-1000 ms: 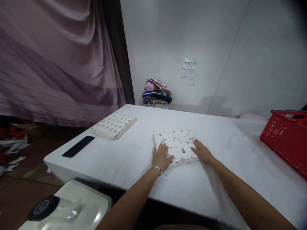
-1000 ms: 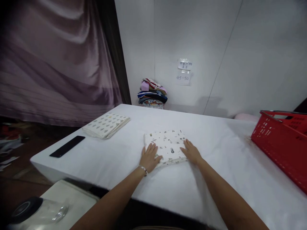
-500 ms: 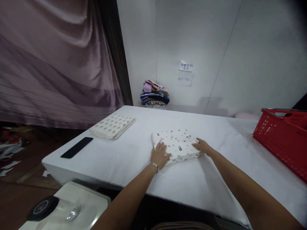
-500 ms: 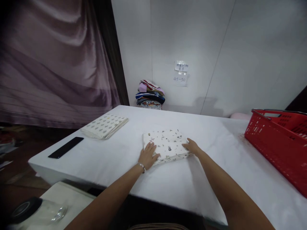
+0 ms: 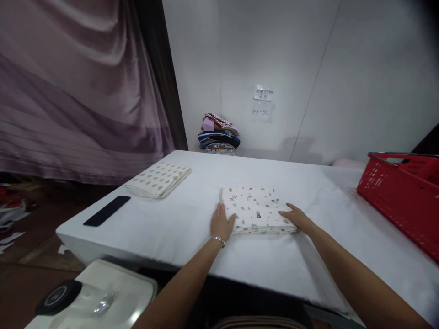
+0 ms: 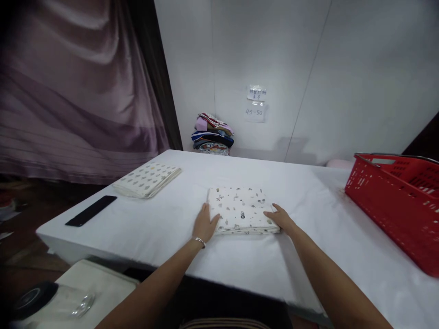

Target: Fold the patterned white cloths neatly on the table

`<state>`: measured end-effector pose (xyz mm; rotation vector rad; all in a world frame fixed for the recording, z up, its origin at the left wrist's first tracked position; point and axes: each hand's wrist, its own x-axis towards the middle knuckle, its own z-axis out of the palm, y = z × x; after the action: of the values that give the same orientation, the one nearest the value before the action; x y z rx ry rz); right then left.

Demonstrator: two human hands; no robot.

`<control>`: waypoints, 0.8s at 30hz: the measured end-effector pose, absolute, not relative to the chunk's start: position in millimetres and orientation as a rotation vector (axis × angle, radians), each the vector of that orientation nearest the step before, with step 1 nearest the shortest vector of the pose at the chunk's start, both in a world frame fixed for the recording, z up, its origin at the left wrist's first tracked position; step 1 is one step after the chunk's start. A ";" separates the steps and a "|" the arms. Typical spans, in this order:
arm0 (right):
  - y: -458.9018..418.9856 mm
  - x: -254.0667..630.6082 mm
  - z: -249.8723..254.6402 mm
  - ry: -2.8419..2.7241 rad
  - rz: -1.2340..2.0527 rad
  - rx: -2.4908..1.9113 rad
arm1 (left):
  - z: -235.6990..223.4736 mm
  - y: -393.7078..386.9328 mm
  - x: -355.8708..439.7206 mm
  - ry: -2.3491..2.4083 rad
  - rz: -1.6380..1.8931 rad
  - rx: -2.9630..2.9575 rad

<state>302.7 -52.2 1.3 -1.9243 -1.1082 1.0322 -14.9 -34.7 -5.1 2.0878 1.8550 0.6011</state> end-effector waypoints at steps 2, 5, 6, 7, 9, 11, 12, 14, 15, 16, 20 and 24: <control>-45.7 302.5 6.9 -1.084 1.045 -1.912 | -1.1 -34.9 -16.1 1.893 0.618 2.007; -32.4 302.2 9.1 -0.979 1.042 -1.904 | 7.6 -28.7 -19.5 1.890 0.602 1.842; -27.3 302.0 8.4 -0.939 1.051 -1.898 | 10.2 -25.3 -20.7 1.892 0.589 1.774; -22.2 301.8 7.2 -0.906 1.062 -1.892 | 12.6 -21.6 -21.7 1.899 0.574 1.715; -12.0 301.8 4.3 -0.871 1.075 -1.875 | 16.5 -14.6 -22.6 1.924 0.548 1.653; -2.4 302.2 1.7 -0.856 1.084 -1.854 | 19.7 -9.5 -22.1 1.949 0.510 1.641; 1.9 302.6 0.8 -0.849 1.088 -1.848 | 21.0 -8.1 -21.4 1.958 0.483 1.636; 9.2 303.3 0.1 -0.846 1.094 -1.844 | 23.0 -7.6 -19.2 1.977 0.414 1.625; 11.9 303.4 0.1 -0.853 1.098 -1.843 | 23.5 -8.5 -17.8 1.986 0.380 1.629; 14.1 303.2 0.1 -0.864 1.102 -1.841 | 23.5 -9.8 -16.4 1.993 0.353 1.641; 17.3 298.8 -2.2 -0.913 1.049 -1.824 | 21.3 -14.3 -11.5 2.025 0.338 1.709; 16.6 291.0 -8.1 -0.899 0.798 -1.729 | 23.6 -2.8 -9.1 2.037 0.366 1.757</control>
<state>291.0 16.6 -8.1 -1.7293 -0.8991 0.7978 -9.1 -2.8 23.6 1.7569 2.0366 0.3659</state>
